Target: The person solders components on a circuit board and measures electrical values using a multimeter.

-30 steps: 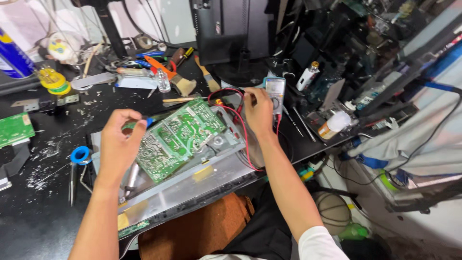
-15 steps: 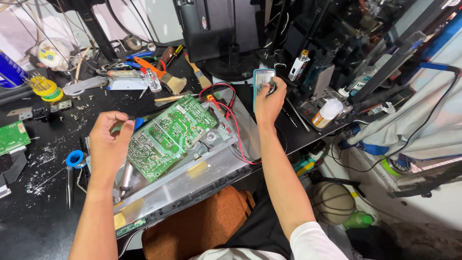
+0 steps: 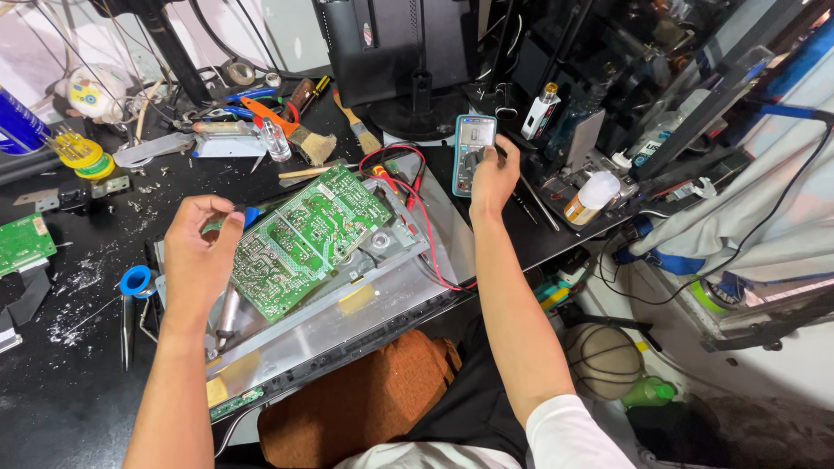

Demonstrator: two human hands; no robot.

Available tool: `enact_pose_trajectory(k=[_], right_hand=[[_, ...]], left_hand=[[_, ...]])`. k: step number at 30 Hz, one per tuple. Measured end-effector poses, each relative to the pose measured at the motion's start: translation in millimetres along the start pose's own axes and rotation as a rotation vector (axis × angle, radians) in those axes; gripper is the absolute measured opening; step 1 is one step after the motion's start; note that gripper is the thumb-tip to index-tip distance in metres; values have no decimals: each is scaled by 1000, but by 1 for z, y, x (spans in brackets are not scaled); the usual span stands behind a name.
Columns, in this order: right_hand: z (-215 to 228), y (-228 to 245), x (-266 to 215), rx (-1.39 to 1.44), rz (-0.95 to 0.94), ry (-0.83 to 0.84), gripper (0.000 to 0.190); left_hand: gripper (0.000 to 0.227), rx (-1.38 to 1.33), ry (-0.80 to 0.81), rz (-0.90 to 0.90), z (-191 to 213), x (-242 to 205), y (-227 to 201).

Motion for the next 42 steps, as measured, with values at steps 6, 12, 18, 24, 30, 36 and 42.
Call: enact_pose_trajectory(k=[6,12,18,24,30,36,42], right_hand=[[-1,8,-6,21,-43,30,24],[-1,13,-9,1,-47,26,26],[-1,12,-9,1,-54,17,25],[-1,9,-7,-38,-51,16,27],[-2,12,-9,-28,-63,18,26],[-2,22,-17,-51,-65,30,28],[0,17,-16,-63,-108,8,30]], left_hand=[[13,32,8,-6,-3,-2,-10],[12,53,27,-12,-6,-3,-14],[14,-11,65,-1,-11,-4,-16],[14,12,57,-2,-10,-3,-16],[14,34,41,-19,-8,-3,-17],[15,43,38,-22,-7,-2,-15],[15,43,38,-26,-7,-2,-15]])
Point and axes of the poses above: each hand's wrist, its own x-axis towards the middle knuckle, its own z-axis out of the back of the hand, y = z × x, the point moved 10 cm from there along x, towards the middle knuckle, and after that the axes turned 6 degrees about -x, right-handed, at the moved point
